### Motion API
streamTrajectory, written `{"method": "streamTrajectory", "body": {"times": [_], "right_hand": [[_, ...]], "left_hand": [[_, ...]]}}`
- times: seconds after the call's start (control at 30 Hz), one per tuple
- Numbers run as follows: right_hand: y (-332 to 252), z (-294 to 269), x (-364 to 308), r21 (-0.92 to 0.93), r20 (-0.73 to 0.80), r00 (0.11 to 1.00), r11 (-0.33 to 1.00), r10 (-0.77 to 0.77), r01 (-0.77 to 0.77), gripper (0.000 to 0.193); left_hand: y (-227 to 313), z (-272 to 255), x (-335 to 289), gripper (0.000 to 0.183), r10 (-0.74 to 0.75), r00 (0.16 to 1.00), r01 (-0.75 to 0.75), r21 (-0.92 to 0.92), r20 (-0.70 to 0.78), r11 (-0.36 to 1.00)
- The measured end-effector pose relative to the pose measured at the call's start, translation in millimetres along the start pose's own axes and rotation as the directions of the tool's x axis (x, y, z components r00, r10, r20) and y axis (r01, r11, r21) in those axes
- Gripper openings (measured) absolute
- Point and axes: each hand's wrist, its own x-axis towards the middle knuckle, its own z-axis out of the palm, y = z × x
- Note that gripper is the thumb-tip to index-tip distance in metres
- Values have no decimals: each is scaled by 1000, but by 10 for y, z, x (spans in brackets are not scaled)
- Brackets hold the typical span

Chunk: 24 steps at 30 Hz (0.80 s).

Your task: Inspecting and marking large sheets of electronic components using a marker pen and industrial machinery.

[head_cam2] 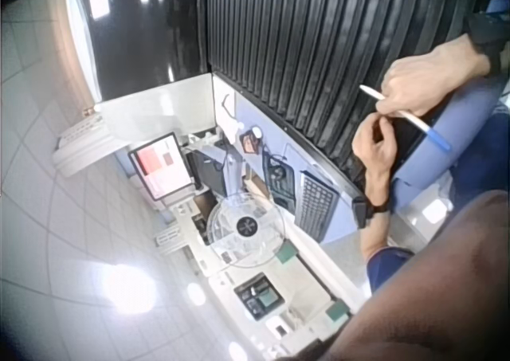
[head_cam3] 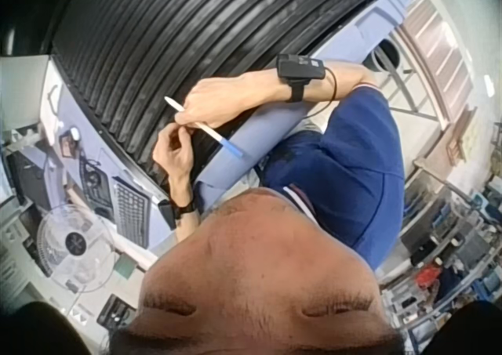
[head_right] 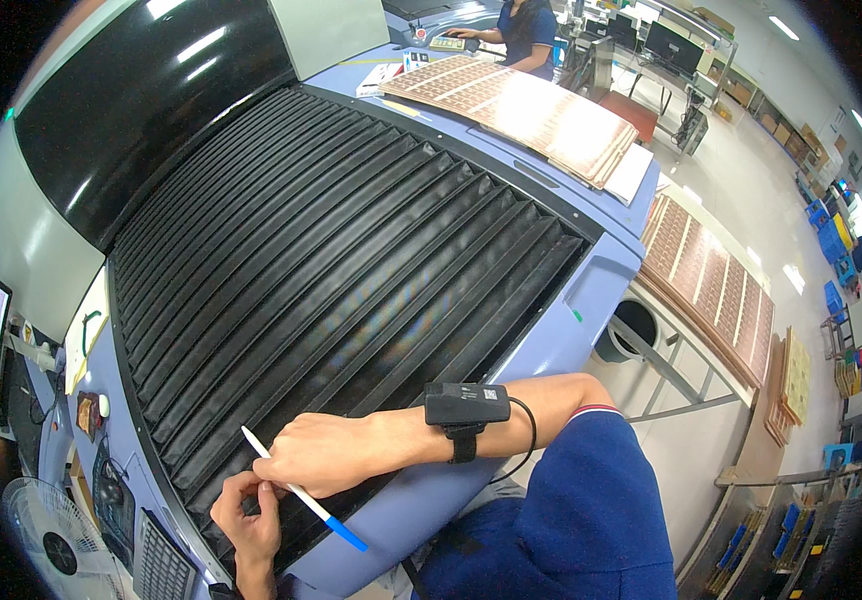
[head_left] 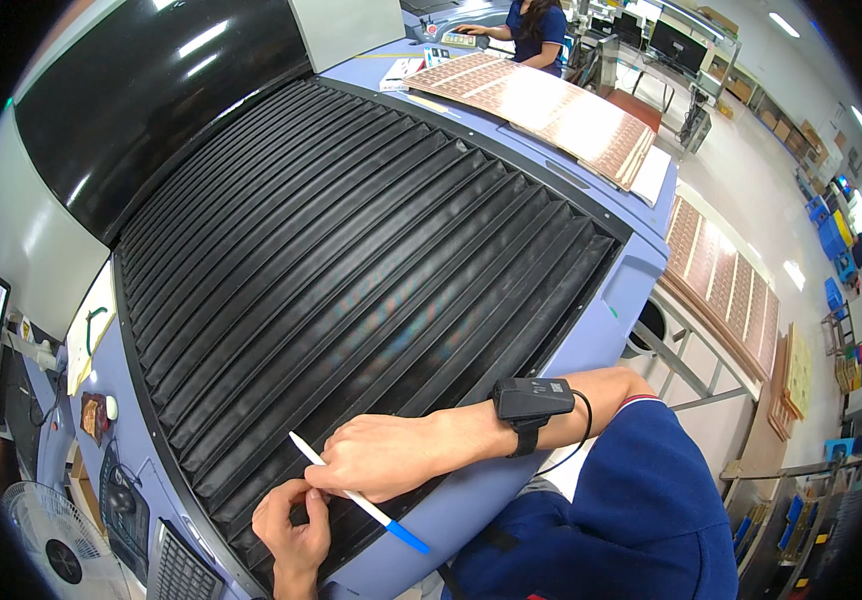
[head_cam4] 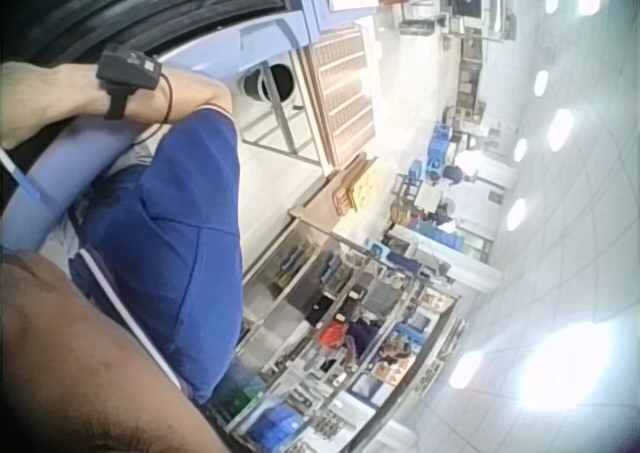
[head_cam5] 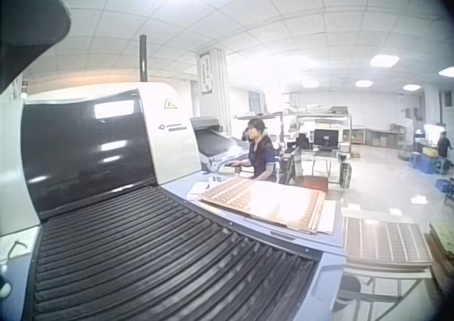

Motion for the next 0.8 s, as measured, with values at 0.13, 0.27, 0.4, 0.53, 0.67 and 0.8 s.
{"method": "streamTrajectory", "body": {"times": [0.13, 0.27, 0.4, 0.53, 0.67, 0.8], "right_hand": [[14, 15, -3, 11, -19, 1000, 1000, -17, 17, 16], [17, 17, -4, 2, -20, 1000, 1000, -25, 25, 17], [11, 25, -3, -15, -17, 1000, 1000, -16, 15, 17], [17, 18, -8, -1, -23, 999, 1000, -29, 29, 17], [16, 17, -3, -13, -4, 1000, 1000, -28, 28, 16], [9, 18, -5, -2, -21, 999, 1000, -25, 25, 15]], "left_hand": [[0, 1, 1, 8, 7, 1000, -7, 6, -2, 1000], [-15, -1, -17, 8, -3, 1000, 3, 2, 2, 1000], [-12, 1, -14, 9, -4, 1000, 5, -3, 6, 1000], [-10, -1, -12, 9, 3, 1000, -3, 17, 9, 1000], [12, 0, -4, 10, 4, 1000, -4, 23, -2, 1000], [11, -7, -1, 10, 9, 1000, -9, 15, 5, 1000]]}}
